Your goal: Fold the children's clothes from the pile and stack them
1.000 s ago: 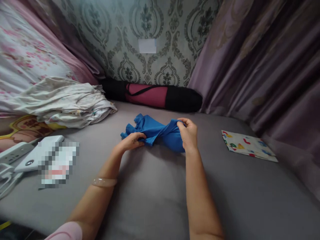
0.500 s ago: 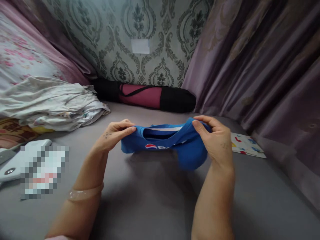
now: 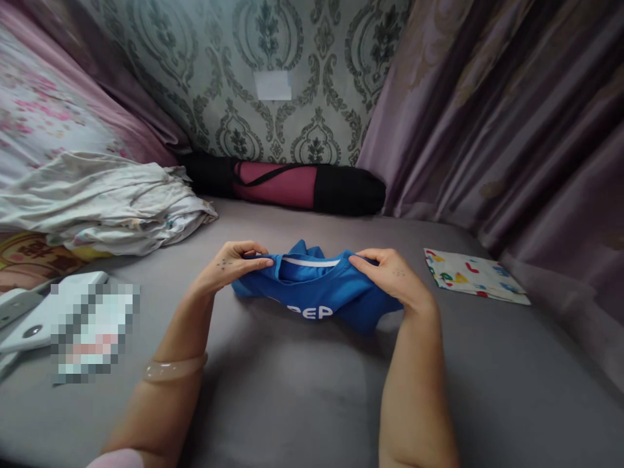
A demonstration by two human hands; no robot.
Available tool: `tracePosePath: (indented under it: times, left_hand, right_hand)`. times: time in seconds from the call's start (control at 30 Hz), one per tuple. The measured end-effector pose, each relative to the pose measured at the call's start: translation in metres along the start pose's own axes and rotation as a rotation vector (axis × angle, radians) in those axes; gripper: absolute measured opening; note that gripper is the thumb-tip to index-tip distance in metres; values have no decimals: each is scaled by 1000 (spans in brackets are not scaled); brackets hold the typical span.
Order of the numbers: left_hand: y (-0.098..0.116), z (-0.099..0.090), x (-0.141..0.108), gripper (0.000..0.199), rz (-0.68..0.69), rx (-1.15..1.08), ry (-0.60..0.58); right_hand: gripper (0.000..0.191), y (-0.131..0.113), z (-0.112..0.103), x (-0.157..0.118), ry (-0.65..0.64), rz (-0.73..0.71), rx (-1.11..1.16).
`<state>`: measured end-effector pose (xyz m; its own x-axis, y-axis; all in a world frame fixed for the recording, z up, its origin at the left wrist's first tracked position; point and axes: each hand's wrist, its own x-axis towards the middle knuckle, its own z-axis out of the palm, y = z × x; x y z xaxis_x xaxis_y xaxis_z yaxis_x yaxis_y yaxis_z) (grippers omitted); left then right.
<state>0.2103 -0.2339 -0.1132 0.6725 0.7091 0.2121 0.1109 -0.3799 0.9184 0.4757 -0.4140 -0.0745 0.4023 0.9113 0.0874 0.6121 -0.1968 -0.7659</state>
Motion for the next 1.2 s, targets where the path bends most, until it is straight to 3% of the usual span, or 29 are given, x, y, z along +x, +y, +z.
tracePosePath:
  times: [0.27,0.53,0.77,1.0,1.2]
  left_hand:
    - [4,3,-1,29,-20,-18,-23]
    - [-2,11,3,28,-12,-27,118]
    - [1,11,5,23,135,108,214]
    - [6,13,5,23,172,146,211]
    - [12,9,12,25,236,178,349]
  right_hand:
    - [28,-6,-3,-3,-34,-54,45]
    - [24,-12,-5,-5,35,-234,-1]
    - [22,-11,1,-1,135,-313,52]
    - [21,-14,3,0,193,-319,64]
    - [28,-15,4,2,249,-243,184]
